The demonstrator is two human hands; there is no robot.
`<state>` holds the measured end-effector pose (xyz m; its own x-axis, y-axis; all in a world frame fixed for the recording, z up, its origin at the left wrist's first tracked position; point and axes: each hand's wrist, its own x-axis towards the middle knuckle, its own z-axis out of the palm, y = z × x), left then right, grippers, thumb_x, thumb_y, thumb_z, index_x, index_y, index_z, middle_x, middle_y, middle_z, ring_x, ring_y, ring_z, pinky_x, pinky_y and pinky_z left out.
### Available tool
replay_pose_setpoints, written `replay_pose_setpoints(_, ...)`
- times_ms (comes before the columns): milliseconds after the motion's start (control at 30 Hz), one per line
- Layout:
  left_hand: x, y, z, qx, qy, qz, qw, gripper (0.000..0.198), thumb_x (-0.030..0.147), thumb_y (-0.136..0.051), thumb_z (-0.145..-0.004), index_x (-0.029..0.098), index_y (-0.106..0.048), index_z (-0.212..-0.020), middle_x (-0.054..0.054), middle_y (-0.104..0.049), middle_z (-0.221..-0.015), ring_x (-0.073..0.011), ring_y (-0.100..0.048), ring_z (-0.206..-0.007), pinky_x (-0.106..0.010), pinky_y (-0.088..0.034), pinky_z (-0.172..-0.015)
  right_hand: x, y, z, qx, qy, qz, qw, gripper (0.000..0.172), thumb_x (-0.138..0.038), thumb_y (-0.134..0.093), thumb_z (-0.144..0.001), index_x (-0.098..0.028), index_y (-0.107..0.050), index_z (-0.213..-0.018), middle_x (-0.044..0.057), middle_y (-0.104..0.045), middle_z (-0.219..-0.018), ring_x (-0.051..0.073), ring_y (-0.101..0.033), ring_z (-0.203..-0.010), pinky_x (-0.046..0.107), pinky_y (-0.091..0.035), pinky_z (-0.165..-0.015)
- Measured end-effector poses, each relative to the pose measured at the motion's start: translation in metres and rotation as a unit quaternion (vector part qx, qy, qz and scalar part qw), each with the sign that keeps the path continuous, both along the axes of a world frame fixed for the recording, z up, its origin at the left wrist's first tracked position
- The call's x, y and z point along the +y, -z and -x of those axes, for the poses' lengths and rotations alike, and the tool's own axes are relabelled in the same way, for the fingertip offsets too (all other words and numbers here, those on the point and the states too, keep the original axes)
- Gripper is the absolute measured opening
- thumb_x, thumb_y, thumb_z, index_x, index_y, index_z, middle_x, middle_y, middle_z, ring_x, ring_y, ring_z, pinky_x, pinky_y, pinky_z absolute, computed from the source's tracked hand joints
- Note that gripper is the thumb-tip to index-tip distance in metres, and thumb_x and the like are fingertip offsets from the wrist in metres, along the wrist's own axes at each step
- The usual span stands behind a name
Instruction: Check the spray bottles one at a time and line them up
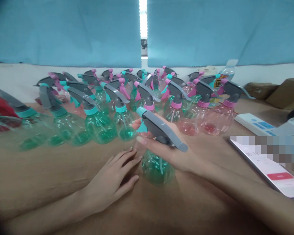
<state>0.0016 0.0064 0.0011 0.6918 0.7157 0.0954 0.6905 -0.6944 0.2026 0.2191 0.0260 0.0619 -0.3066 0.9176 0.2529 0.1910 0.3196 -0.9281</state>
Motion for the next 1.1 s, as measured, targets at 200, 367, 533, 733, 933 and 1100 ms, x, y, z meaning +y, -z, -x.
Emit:
replay_pose_setpoints(200, 0.0, 0.001, 0.0, -0.007, -0.003, -0.001, 1.0, 0.045, 0.033, -0.053, -0.094, 0.016, -0.05, -0.135, -0.015, -0.045, -0.144, -0.0311, -0.038, -0.134, -0.05, -0.037, -0.105, -0.002, -0.01, 0.005, -0.015, 0.028, -0.064, 0.997, 0.011, -0.039, -0.063, -0.084, -0.029, -0.064, -0.087, 0.0, -0.066, -0.078, 0.019, -0.065, -0.081, 0.032, -0.053, -0.073)
replay_pose_setpoints(367, -0.001, 0.001, 0.001, -0.003, -0.002, -0.005, 1.0, 0.044, 0.033, -0.052, -0.094, 0.015, -0.05, -0.134, -0.015, -0.045, -0.144, -0.0313, -0.038, -0.133, -0.05, -0.037, -0.105, -0.005, -0.01, -0.001, -0.055, 0.049, -0.075, 0.994, 0.016, -0.042, -0.06, -0.086, -0.028, -0.063, -0.092, 0.0, -0.065, -0.082, 0.017, -0.061, -0.07, 0.029, -0.049, -0.06)
replay_pose_setpoints(533, -0.001, 0.001, 0.001, -0.005, 0.0, -0.013, 1.0, 0.042, 0.033, -0.052, -0.094, 0.015, -0.052, -0.132, -0.016, -0.047, -0.142, -0.031, -0.04, -0.132, -0.049, -0.039, -0.104, -0.004, 0.006, -0.015, -0.097, 0.102, -0.081, 0.987, 0.014, -0.04, -0.059, -0.088, -0.028, -0.065, -0.091, -0.002, -0.063, -0.078, 0.013, -0.058, -0.067, 0.026, -0.05, -0.062)
replay_pose_setpoints(733, -0.001, 0.0, 0.001, -0.008, 0.0, -0.007, 1.0, 0.042, 0.033, -0.052, -0.094, 0.015, -0.052, -0.132, -0.015, -0.048, -0.142, -0.0306, -0.041, -0.132, -0.049, -0.039, -0.103, -0.002, 0.014, -0.02, -0.07, 0.097, -0.07, 0.99, 0.021, -0.038, -0.063, -0.087, -0.029, -0.063, -0.105, -0.002, -0.066, -0.084, 0.014, -0.06, -0.07, 0.026, -0.049, -0.059)
replay_pose_setpoints(933, 0.0, 0.0, 0.001, -0.012, -0.001, -0.008, 1.0, 0.042, 0.032, -0.052, -0.094, 0.016, -0.05, -0.133, -0.016, -0.045, -0.144, -0.0315, -0.039, -0.133, -0.051, -0.039, -0.103, -0.001, 0.001, -0.005, -0.048, 0.029, -0.036, 0.998, 0.023, -0.047, -0.057, -0.088, -0.03, -0.066, -0.1, -0.001, -0.068, -0.08, 0.019, -0.065, -0.075, 0.031, -0.052, -0.065)
replay_pose_setpoints(1100, 0.0, 0.001, 0.002, -0.009, -0.002, -0.01, 1.0, 0.044, 0.033, -0.053, -0.094, 0.016, -0.049, -0.135, -0.015, -0.045, -0.144, -0.0317, -0.039, -0.133, -0.05, -0.038, -0.104, -0.001, -0.003, 0.001, -0.028, -0.002, -0.024, 0.999, 0.031, -0.048, -0.057, -0.088, -0.03, -0.061, -0.112, 0.002, -0.069, -0.102, 0.021, -0.067, -0.089, 0.034, -0.053, -0.077)
